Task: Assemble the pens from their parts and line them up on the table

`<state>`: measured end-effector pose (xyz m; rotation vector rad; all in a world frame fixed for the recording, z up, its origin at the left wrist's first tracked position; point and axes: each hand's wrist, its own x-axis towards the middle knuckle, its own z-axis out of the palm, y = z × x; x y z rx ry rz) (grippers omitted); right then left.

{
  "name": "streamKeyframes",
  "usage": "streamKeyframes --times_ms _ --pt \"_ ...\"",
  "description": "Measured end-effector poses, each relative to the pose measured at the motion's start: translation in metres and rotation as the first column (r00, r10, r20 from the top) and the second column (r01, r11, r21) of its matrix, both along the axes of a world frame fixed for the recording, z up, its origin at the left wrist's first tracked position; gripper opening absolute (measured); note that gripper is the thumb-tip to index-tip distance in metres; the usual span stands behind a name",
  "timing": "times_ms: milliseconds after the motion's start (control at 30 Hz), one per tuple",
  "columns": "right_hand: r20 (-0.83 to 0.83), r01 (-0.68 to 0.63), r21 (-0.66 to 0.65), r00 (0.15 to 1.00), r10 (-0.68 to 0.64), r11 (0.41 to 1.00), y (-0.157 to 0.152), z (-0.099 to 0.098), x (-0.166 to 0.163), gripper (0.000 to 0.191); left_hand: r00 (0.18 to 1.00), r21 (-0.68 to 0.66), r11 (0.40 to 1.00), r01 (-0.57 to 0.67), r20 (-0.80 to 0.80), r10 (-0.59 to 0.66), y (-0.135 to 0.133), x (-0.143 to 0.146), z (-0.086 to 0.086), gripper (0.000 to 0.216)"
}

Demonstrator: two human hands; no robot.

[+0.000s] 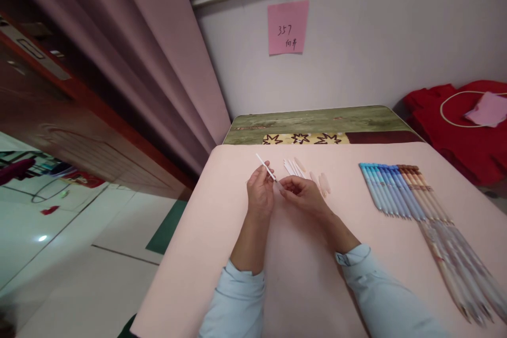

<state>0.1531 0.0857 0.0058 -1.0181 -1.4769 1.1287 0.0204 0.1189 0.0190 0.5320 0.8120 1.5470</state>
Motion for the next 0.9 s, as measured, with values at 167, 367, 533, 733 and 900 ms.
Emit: streamKeyframes --times_ms 167,367,533,733,900 --pt "-0.035 0.019 0.004 0.999 -0.019 1.0 0.0 0.002 -0.002 0.026 0.994 0.024 1.0 0.009 -0.107 -0.007 -0.005 0.007 0.004 0.03" --pt "-0.077 0.288 0.031 0.955 -0.285 0.957 0.005 -0.002 0.002 0.023 0.762 0.242 0.96 -0.142 -0.592 0.262 0.002 -0.034 0.007 0.028" --pt "-0.073 0.455 0.05 0.89 -0.451 0.889 0.006 -0.003 0.007 0.025 0.244 0.178 0.937 -0.299 -0.936 0.256 0.012 -0.086 -0.004 0.014" --pt "-0.061 0.479 0.025 0.877 -0.477 0.878 0.009 -0.014 0.011 0.027 -0.106 0.037 0.992 -0.117 -0.994 0.025 0.008 -0.08 -0.01 0.013" --pt "-0.074 0.493 0.012 0.868 -0.491 0.87 0.01 -0.017 0.012 0.028 -0.091 0.046 0.992 -0.115 -0.995 0.036 0.007 -0.078 -0.008 0.011"
